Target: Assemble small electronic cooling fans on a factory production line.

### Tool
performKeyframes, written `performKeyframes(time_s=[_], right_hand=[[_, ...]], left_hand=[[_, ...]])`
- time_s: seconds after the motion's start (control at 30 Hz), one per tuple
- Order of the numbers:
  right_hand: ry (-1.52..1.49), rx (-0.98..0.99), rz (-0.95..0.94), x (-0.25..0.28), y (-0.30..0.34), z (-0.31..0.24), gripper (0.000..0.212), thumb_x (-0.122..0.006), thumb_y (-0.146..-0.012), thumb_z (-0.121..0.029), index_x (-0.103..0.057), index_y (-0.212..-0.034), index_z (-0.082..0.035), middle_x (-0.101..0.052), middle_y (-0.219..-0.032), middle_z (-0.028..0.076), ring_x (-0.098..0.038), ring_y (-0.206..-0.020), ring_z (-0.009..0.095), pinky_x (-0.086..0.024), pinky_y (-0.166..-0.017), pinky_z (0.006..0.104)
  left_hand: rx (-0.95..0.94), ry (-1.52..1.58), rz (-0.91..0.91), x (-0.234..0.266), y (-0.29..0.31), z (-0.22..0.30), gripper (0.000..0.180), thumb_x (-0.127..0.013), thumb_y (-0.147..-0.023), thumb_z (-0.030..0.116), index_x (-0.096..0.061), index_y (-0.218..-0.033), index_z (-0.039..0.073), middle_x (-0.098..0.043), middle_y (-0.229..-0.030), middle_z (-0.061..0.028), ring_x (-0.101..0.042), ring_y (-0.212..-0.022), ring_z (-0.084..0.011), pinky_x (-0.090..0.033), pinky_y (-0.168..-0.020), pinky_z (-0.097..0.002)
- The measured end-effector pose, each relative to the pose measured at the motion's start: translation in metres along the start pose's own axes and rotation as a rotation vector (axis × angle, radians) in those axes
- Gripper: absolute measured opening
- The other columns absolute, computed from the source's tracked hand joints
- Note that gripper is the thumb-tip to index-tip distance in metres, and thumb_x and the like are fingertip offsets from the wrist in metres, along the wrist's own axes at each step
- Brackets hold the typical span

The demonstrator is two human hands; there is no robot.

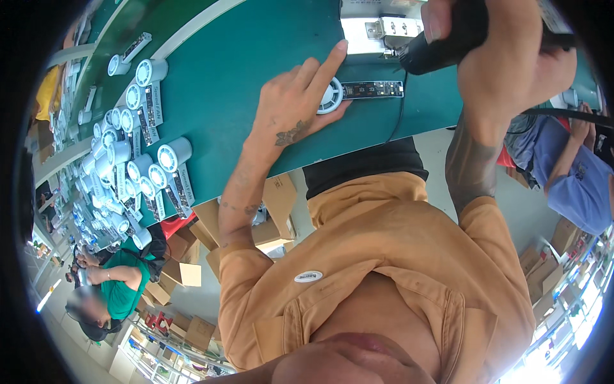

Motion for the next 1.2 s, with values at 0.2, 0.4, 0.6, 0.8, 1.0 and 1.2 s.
performKeyframes(time_s=[0.2,0.4,0.6,0.8,1.0,1.2], right_hand=[[-0.58,-0.038,-0.421,-0.002,0.014,0.022,0.045,-0.036,-0.106,-0.036,-0.056,-0.114,0.003,-0.059,-0.096,0.017,-0.053,-0.061,0.019,-0.045,-0.057,0.0352],[-0.609,0.06,-0.496,-0.031,0.03,0.012,0.042,-0.038,-0.106,-0.037,-0.054,-0.12,0.0,-0.06,-0.097,0.018,-0.056,-0.058,0.021,-0.048,-0.054,0.0358],[-0.144,-0.124,0.028,-0.056,0.041,-0.01,0.031,-0.052,-0.106,-0.029,-0.044,-0.115,-0.001,-0.054,-0.07,0.012,-0.051,-0.044,0.015,-0.045,-0.041,0.0287],[-0.5,0.016,-0.529,-0.049,0.029,0.008,0.034,-0.043,-0.106,-0.031,-0.052,-0.126,-0.005,-0.061,-0.096,0.018,-0.057,-0.057,0.022,-0.049,-0.053,0.0361],[-0.256,-0.048,-0.174,-0.049,0.034,0.0,0.028,-0.052,-0.105,-0.027,-0.045,-0.122,-0.005,-0.057,-0.082,0.014,-0.053,-0.05,0.018,-0.047,-0.046,0.0326],[-0.482,0.053,-0.484,-0.047,0.048,0.013,0.025,-0.049,-0.105,-0.025,-0.052,-0.124,-0.008,-0.059,-0.096,0.016,-0.056,-0.058,0.021,-0.048,-0.054,0.0366]], left_hand=[[-0.004,0.041,0.009,-0.003,-0.001,0.0,0.097,-0.087,-0.071,0.033,-0.044,-0.156,0.015,-0.048,-0.088,-0.0034,-0.058,-0.069,-0.0178,-0.05,-0.058,-0.0324],[-0.016,0.052,0.007,-0.004,-0.004,0.002,0.099,-0.088,-0.07,0.033,-0.043,-0.157,0.016,-0.048,-0.089,-0.0036,-0.058,-0.069,-0.0186,-0.05,-0.058,-0.0329],[0.024,0.015,-0.032,0.001,0.005,-0.005,0.093,-0.086,-0.073,0.035,-0.046,-0.154,0.015,-0.05,-0.088,-0.0043,-0.06,-0.07,-0.0192,-0.051,-0.059,-0.0333],[-0.023,0.033,-0.013,-0.003,-0.008,0.004,0.085,-0.083,-0.078,0.037,-0.049,-0.152,0.013,-0.051,-0.087,-0.0045,-0.061,-0.071,-0.0197,-0.052,-0.061,-0.0336],[0.006,0.012,-0.035,0.001,0.0,0.001,0.085,-0.083,-0.078,0.036,-0.048,-0.153,0.013,-0.051,-0.087,-0.0048,-0.062,-0.072,-0.0198,-0.053,-0.061,-0.0336],[0.001,0.039,-0.011,-0.006,0.003,-0.001,0.098,-0.087,-0.071,0.038,-0.043,-0.156,0.015,-0.05,-0.091,-0.0048,-0.061,-0.072,-0.0188,-0.053,-0.061,-0.0327]])
Point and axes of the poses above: each hand's wrist, its own y-axis away from the middle knuckle, its own x-axis out of the back of the hand, z = x × y, the point moved 9 cm from there along -y, towards the middle knuckle
